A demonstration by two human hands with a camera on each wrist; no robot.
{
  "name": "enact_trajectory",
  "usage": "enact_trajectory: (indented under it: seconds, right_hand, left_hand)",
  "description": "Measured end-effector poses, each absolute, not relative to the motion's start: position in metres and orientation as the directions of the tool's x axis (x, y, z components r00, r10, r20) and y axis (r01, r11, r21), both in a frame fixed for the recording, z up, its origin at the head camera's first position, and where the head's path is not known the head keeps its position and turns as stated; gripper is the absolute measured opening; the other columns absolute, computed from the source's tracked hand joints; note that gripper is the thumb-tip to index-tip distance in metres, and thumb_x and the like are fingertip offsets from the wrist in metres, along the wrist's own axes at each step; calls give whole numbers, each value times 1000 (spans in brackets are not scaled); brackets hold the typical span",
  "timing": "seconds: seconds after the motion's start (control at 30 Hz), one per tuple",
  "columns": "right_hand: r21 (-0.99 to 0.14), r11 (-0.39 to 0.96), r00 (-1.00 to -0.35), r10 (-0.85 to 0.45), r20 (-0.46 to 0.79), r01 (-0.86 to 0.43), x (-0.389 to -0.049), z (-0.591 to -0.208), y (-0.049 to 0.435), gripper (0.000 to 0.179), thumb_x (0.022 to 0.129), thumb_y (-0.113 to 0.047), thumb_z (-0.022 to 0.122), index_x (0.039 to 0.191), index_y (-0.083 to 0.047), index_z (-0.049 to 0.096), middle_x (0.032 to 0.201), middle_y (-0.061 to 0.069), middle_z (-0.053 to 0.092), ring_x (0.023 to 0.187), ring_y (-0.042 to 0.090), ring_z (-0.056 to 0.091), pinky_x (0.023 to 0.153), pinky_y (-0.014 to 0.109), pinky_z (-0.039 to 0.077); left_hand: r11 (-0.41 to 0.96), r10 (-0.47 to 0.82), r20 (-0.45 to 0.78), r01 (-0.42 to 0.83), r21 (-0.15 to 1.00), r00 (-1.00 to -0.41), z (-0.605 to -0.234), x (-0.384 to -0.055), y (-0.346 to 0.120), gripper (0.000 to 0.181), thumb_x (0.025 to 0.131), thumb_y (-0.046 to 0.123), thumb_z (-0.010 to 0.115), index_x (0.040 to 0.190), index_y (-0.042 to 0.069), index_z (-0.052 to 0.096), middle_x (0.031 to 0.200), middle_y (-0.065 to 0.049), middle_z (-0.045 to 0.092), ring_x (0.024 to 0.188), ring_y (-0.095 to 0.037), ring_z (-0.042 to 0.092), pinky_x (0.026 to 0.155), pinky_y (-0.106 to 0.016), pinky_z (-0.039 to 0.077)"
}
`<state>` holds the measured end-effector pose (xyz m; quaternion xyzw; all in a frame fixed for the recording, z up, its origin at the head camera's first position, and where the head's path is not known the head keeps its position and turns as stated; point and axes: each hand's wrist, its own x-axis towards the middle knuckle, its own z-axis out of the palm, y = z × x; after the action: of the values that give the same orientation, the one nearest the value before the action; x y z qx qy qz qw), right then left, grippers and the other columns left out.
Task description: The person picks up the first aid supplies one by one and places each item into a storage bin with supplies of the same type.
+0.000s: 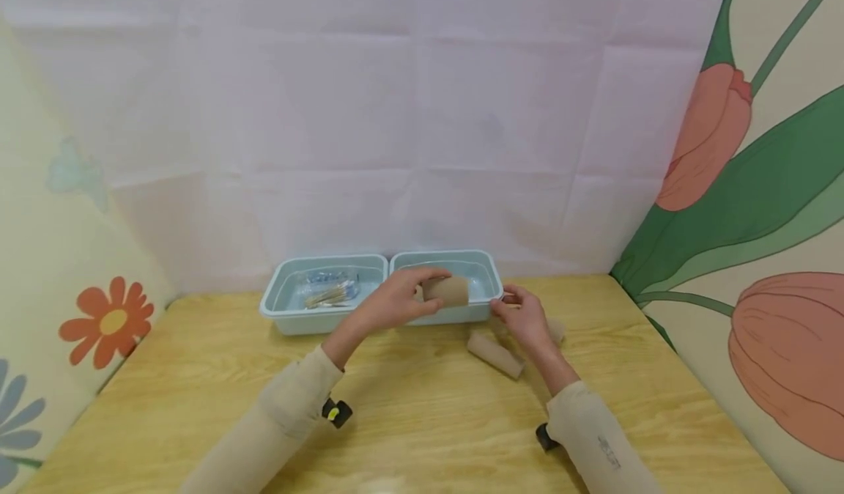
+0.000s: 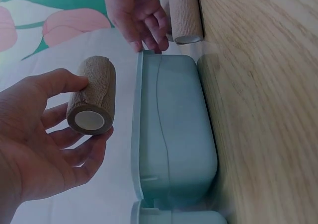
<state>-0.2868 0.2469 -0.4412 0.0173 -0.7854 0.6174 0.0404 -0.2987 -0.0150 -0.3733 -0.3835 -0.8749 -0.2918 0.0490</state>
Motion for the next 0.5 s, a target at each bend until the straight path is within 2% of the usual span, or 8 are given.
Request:
enact_trajectory:
  seconds: [0.23, 0.5]
  right_hand:
    - [-968, 241, -996, 24, 83, -75, -285, -443, 246, 50, 101, -9, 65, 143, 13, 47, 125, 31, 61, 99, 24, 69, 80, 24, 54]
    - [-958, 275, -995, 26, 94, -83, -286, -440, 246, 50, 102, -10, 64, 143, 12, 47, 125, 31, 61, 101, 28, 69, 79, 24, 54]
  left_hand:
    - [549, 604, 336, 683, 482, -723, -387, -311, -19, 49, 95, 19, 75, 140, 7, 60, 130, -8, 65, 109, -23, 62, 90, -40, 50]
    - [551, 552, 335, 636, 541, -763, -393, -319, -22, 51, 95, 21, 76, 142, 9, 60, 134, -10, 63, 114, -25, 60, 90, -43, 50]
